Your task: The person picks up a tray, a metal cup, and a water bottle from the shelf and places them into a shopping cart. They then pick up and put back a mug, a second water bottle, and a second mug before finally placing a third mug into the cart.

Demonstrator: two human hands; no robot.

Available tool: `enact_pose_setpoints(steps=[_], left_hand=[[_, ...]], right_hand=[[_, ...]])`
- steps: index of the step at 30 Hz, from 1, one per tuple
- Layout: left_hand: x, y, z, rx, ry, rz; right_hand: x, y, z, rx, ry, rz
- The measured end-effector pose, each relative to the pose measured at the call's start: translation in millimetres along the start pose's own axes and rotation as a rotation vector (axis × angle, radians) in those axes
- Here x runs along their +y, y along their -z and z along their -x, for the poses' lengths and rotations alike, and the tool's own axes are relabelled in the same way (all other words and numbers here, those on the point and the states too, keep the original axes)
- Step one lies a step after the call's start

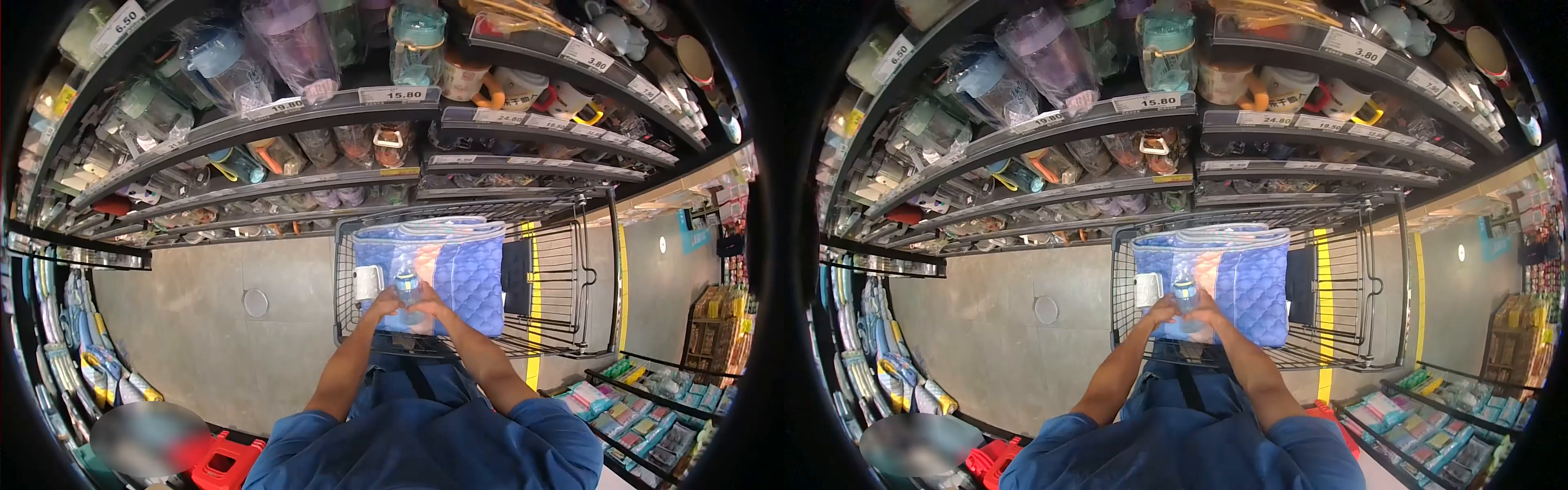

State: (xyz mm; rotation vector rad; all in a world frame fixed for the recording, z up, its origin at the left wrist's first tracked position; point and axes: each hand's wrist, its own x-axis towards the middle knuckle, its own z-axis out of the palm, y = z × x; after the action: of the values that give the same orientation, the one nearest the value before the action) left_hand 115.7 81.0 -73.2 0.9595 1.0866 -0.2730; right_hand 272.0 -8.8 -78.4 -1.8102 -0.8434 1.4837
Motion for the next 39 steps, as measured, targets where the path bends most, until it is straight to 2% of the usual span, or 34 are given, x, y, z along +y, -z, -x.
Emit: enact_pose_setpoints(steps=[2,3,4,6,7,9,10,12,14,16,20,21,26,28,30,32,34,36,37,38,39], left_hand=[[-12.5,-8.4,1.3,0.450,-0.516,-0.790],[7.1,-11.6,29.8,0.421,-0.557,-0.765],[6.1,-9.5,27.5,0.421,-0.563,-0.763],[5.7,-9.0,31.5,0.253,-0.841,-0.509],[3.5,-9.3,35.3,0.254,-0.843,-0.509],[41.4,-14.1,84.8,0.234,-0.702,-0.492],[46.5,-14.2,93.3,0.233,-0.703,-0.496],[57.4,-14.0,105.5,0.179,-0.687,-0.374],[71.3,-14.7,117.1,0.168,-0.680,-0.397],[83.7,-18.6,128.3,0.082,-0.767,-0.310],[113.9,-12.1,154.8,-0.012,-0.735,-0.052],[120.6,-10.7,163.4,-0.021,-0.747,0.018],[140.4,1.8,182.2,-0.048,-0.794,0.130],[148.2,4.6,193.8,-0.090,-0.740,0.283],[154.0,5.2,200.4,-0.078,-0.776,0.319],[163.8,6.1,212.6,-0.045,-0.866,0.294],[175.6,8.9,222.3,-0.038,-0.946,0.245],[194.7,6.4,244.1,0.031,-1.115,0.109],[205.5,9.2,246.8,0.087,-1.169,0.060],[219.7,10.9,250.0,0.195,-1.323,-0.041],[234.8,8.8,267.1,0.254,-1.378,-0.034]], right_hand=[[-16.8,4.6,25.3,-0.139,-0.052,-0.275],[-29.9,6.2,41.3,-0.123,-0.121,-0.387],[-37.7,7.5,48.5,-0.119,-0.118,-0.383],[-43.5,8.9,61.3,-0.080,0.136,-0.494],[-47.6,14.9,64.9,-0.093,0.141,-0.415],[-64.6,30.7,71.7,-0.095,0.106,-0.410],[-68.3,35.0,77.2,-0.098,0.068,-0.406],[-69.9,39.1,76.1,-0.044,0.149,-0.434],[-80.9,50.6,74.8,-0.041,0.084,-0.565],[-114.8,56.5,86.6,-0.017,0.169,-0.474],[-173.0,67.4,94.0,-0.010,0.288,-0.397],[-178.4,68.9,92.1,-0.011,0.355,-0.351],[-197.7,77.8,85.8,-0.097,0.382,-0.435],[-201.0,80.9,85.1,-0.116,0.400,-0.483],[-216.5,83.5,96.7,-0.107,0.482,-0.184],[-238.4,83.6,109.4,-0.134,0.537,-0.227],[-263.2,88.3,120.5,0.079,0.675,0.204],[-292.1,91.6,128.1,0.121,0.773,0.272],[-308.3,91.7,131.0,0.195,0.902,0.311],[-325.9,91.2,135.5,0.271,1.029,0.347],[-348.1,90.3,143.1,0.291,1.051,0.342]])
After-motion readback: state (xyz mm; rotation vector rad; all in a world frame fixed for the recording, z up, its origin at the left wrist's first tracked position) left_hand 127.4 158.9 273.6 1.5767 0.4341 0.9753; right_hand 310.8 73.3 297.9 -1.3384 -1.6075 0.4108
